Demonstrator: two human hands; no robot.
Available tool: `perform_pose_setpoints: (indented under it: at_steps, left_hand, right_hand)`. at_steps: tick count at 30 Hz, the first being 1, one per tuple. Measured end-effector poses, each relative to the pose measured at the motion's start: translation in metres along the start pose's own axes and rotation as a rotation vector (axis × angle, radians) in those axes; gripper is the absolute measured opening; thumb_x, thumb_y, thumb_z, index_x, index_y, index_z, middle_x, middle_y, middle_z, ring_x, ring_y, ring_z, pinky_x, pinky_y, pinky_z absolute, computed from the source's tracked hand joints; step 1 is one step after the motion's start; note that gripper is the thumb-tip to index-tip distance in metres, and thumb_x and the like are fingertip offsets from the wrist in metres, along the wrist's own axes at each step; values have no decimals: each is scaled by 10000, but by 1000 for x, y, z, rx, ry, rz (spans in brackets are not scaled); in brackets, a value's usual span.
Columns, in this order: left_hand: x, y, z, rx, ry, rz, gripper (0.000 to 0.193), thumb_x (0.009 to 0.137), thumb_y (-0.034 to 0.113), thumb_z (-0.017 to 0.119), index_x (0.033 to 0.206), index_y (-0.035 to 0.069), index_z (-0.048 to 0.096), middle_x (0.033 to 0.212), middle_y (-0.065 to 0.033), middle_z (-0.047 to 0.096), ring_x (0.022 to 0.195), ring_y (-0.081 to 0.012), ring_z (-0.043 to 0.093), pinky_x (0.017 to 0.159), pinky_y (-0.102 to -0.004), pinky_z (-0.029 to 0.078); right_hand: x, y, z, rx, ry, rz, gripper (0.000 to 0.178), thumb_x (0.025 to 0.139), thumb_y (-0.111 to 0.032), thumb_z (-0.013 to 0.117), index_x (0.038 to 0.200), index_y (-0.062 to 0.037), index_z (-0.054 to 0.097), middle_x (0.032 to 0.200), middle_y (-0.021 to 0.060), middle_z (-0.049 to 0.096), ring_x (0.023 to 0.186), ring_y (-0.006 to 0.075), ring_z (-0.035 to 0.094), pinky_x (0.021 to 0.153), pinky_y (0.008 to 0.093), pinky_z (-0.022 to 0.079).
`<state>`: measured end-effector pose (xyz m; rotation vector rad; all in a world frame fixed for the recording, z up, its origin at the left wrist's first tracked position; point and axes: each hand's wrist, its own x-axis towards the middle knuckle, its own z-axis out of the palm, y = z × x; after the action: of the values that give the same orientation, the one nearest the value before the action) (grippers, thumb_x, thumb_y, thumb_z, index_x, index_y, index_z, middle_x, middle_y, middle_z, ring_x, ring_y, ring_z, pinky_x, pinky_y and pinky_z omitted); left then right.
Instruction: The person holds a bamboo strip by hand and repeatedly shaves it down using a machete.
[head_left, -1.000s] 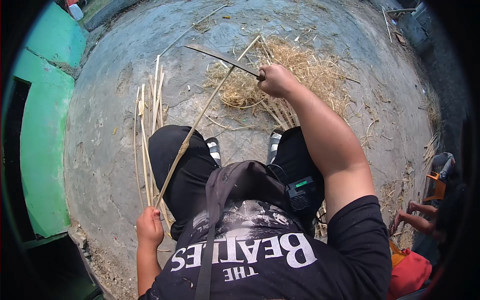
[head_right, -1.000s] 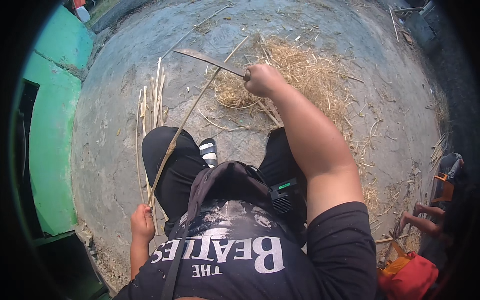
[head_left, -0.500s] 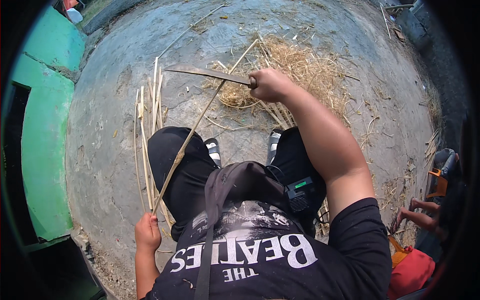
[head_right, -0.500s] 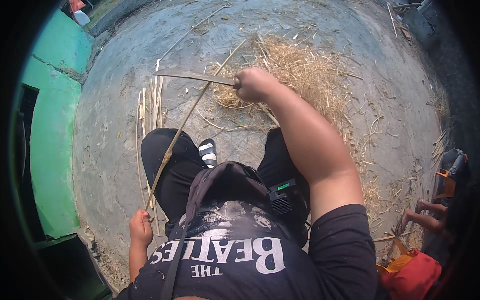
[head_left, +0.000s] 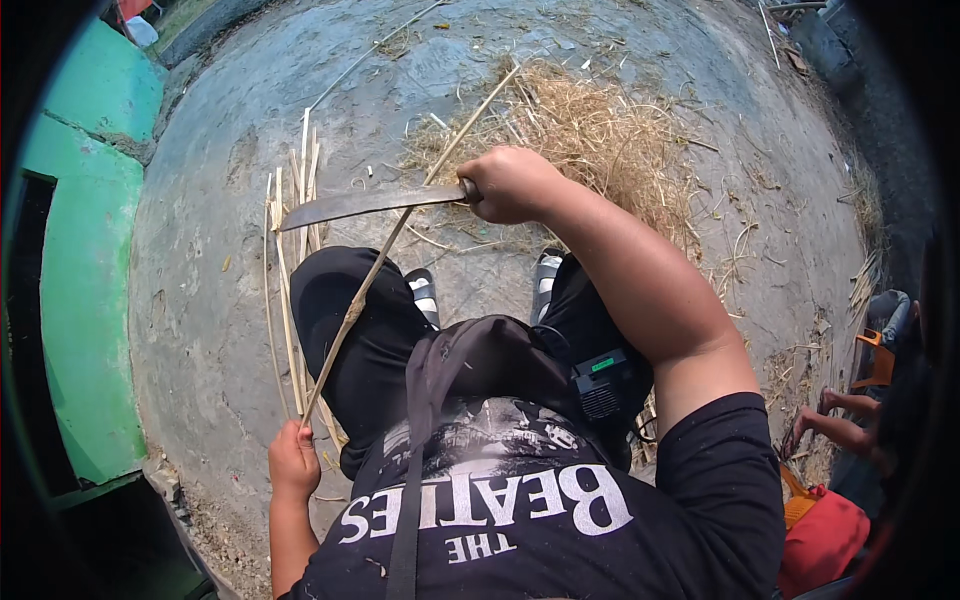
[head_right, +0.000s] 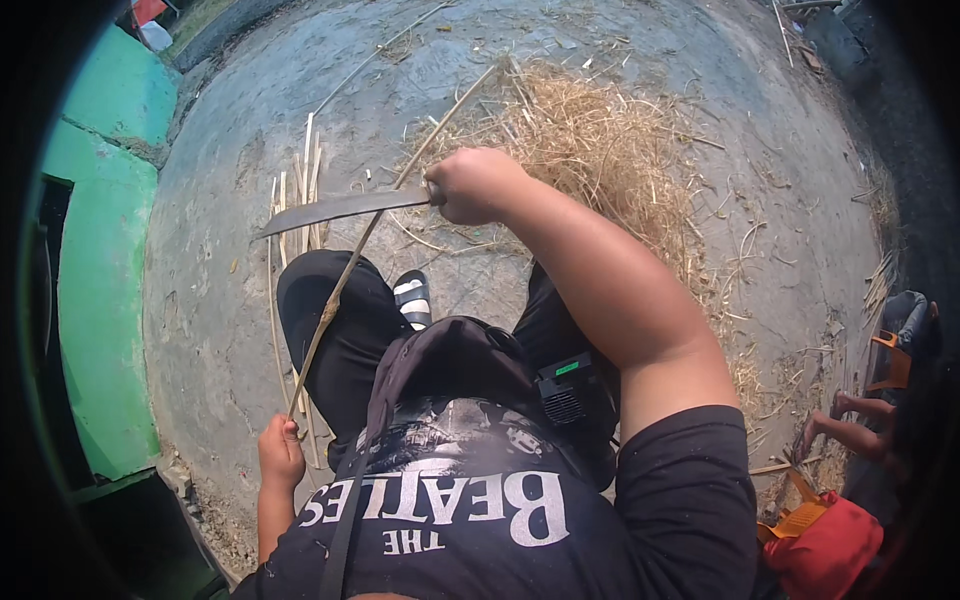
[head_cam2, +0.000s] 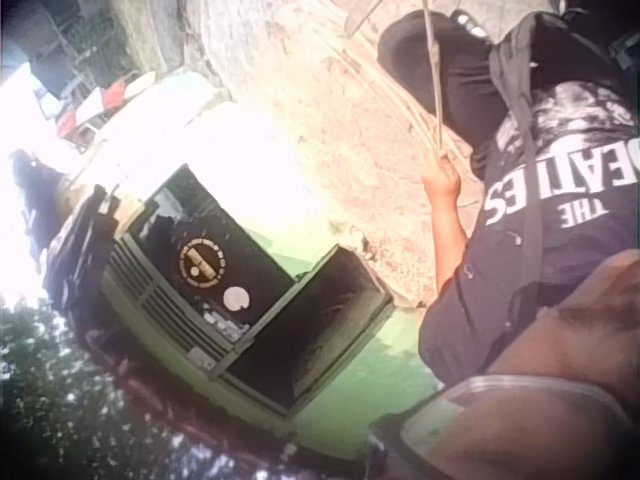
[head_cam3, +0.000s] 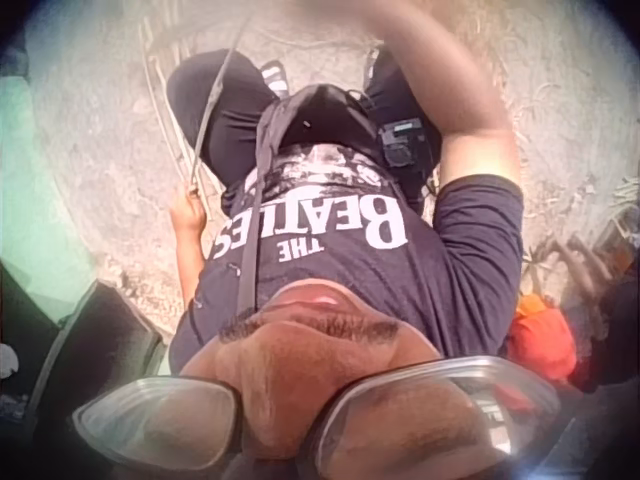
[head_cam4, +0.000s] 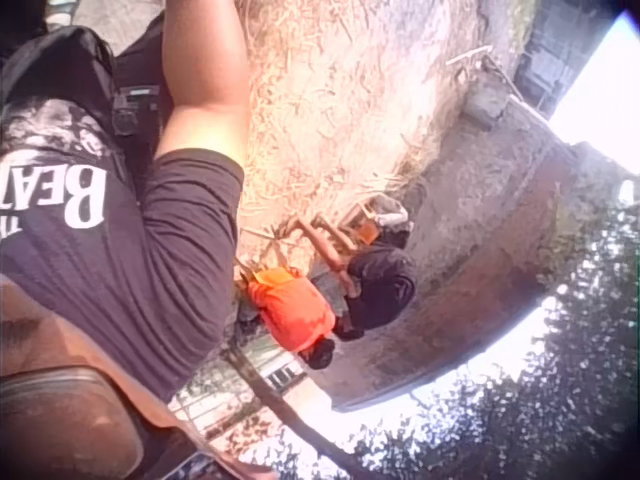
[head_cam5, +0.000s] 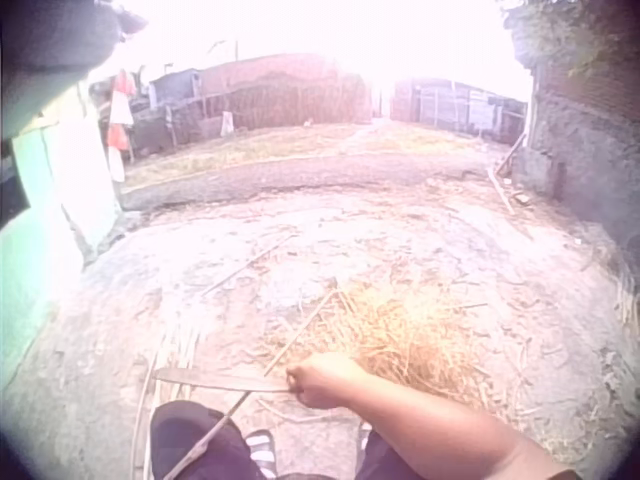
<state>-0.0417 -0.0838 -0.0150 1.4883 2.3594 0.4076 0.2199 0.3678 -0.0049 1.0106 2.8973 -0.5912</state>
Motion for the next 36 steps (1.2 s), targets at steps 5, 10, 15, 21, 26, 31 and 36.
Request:
perform_pose_setpoints:
  at_steps: [5, 10, 15, 21, 26, 31, 36]
  left_hand:
    - [10, -5, 6, -62, -4, 26, 385, 1072, 331, 455, 880, 16, 561, 751, -228, 591, 740, -484, 581, 632, -524, 435]
    - [1, 3, 0, -57, -18, -11, 368, 1068, 315, 461, 875, 17, 560, 750, -230, 591, 727, -487, 577, 619, -519, 432]
    - [1, -4, 12, 52, 63, 6, 377, 1074, 323, 447, 879, 23, 567, 760, -234, 601, 744, -498, 584, 629, -543, 441]
    - [11, -3, -6, 12, -14, 12, 393, 1076, 347, 438, 902, 25, 582, 779, -236, 619, 755, -500, 592, 634, -550, 446]
    - [4, 0, -4, 81, 31, 0, 424, 1073, 385, 439, 899, 27, 586, 778, -237, 618, 760, -503, 596, 642, -548, 452]
    - [15, -2, 1, 54, 60, 36, 438, 1072, 403, 438, 904, 29, 591, 772, -238, 616, 761, -504, 597, 644, -551, 450]
    - [9, -8, -13, 34, -38, 20, 417, 1074, 378, 439, 907, 28, 592, 767, -235, 617, 751, -498, 598, 637, -542, 451]
  right_hand:
    - [13, 49, -7, 214, 96, 245, 205, 876, -201, 634, 1007, -75, 728, 952, 187, 729, 901, 368, 699, 817, 471, 551]
    - [7, 32, -5, 155, 40, 171, 226, 855, -217, 635, 1005, -74, 723, 963, 187, 732, 930, 386, 703, 848, 468, 560]
    - [6, 18, 2, 36, -57, 36, 225, 838, -230, 639, 987, -84, 724, 972, 166, 737, 929, 371, 707, 844, 467, 569]
    - [11, 57, -1, 201, 94, 285, 231, 824, -188, 646, 990, -50, 730, 956, 198, 735, 934, 375, 702, 858, 443, 562]
    - [-9, -6, -8, -116, -65, -88, 204, 865, -195, 624, 961, -50, 729, 945, 183, 735, 925, 366, 706, 844, 458, 564]
    - [6, 60, -12, 226, 44, 282, 208, 843, -164, 626, 981, -61, 741, 967, 195, 736, 922, 348, 714, 854, 440, 568]
    - [1, 18, -3, 48, 27, 124, 206, 820, -167, 642, 979, -89, 746, 988, 174, 742, 930, 354, 715, 840, 439, 573]
